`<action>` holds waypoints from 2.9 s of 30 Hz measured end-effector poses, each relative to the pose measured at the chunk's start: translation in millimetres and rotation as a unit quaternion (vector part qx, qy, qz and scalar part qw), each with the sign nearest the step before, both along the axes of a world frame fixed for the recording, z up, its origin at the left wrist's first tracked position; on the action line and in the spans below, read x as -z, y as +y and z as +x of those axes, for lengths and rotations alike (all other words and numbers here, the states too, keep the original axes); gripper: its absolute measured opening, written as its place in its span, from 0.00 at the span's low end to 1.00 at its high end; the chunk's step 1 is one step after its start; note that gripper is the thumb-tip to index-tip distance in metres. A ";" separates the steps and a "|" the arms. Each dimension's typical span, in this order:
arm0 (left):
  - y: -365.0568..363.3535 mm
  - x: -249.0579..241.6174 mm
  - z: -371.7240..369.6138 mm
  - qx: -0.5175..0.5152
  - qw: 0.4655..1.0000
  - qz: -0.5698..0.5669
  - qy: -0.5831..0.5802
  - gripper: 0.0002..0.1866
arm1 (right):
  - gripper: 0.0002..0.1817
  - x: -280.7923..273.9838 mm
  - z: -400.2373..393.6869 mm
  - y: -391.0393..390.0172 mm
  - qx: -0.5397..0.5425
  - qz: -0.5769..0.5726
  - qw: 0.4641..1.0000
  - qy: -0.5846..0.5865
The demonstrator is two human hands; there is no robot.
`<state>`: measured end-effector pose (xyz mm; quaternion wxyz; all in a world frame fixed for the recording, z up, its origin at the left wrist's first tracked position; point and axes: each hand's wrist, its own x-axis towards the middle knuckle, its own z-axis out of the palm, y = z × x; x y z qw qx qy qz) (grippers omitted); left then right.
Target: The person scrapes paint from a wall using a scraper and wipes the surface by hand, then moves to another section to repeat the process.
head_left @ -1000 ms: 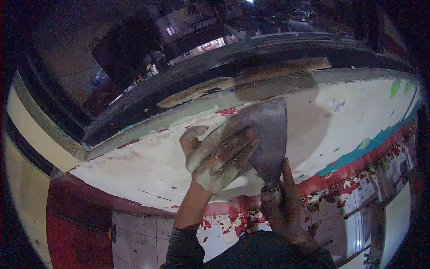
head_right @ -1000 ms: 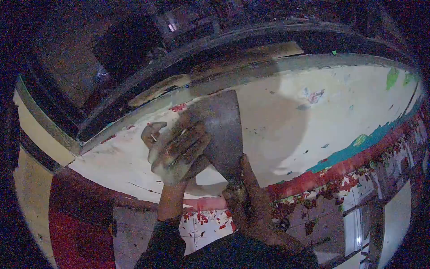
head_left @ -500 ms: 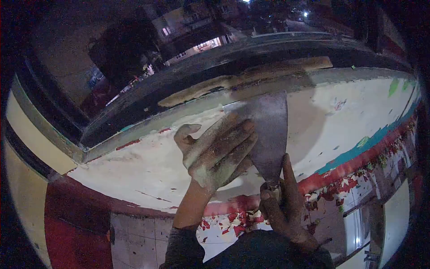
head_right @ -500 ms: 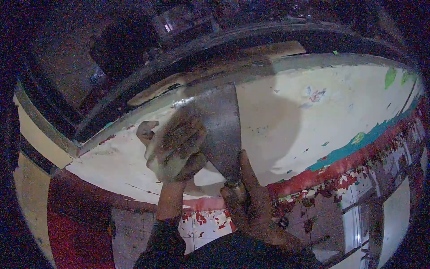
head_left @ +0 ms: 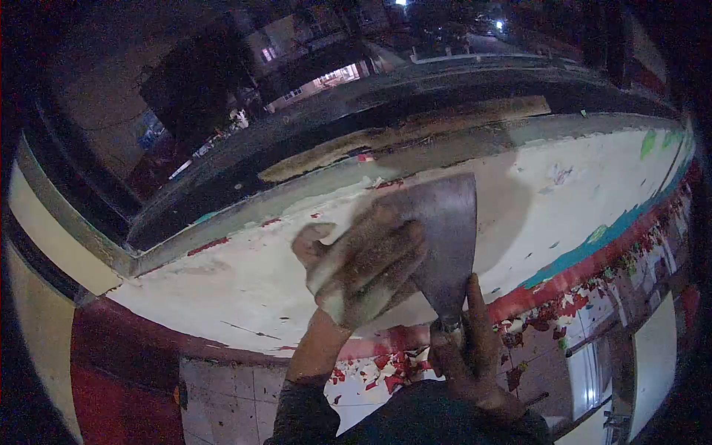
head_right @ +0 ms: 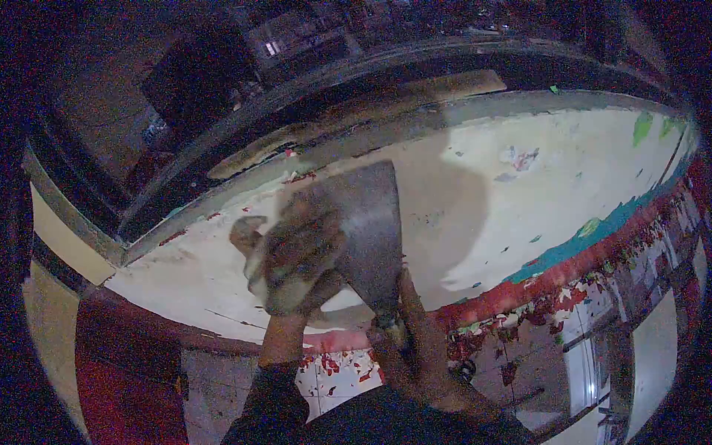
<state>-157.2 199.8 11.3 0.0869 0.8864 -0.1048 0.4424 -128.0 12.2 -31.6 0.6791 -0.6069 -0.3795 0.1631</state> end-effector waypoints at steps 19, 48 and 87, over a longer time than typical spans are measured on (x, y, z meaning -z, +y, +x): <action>-15.2 -18.3 10.7 -0.092 0.985 0.128 -0.067 0.16 | 0.35 1.2 4.6 -1.6 0.030 0.058 0.996 0.057; -10.2 -31.1 13.4 -0.079 0.985 0.088 -0.123 0.12 | 0.36 -4.1 11.0 3.1 0.020 0.012 0.999 0.031; -13.0 -13.0 3.5 -0.098 0.992 0.047 -0.060 0.12 | 0.34 -4.9 3.2 4.4 0.026 0.017 0.999 0.026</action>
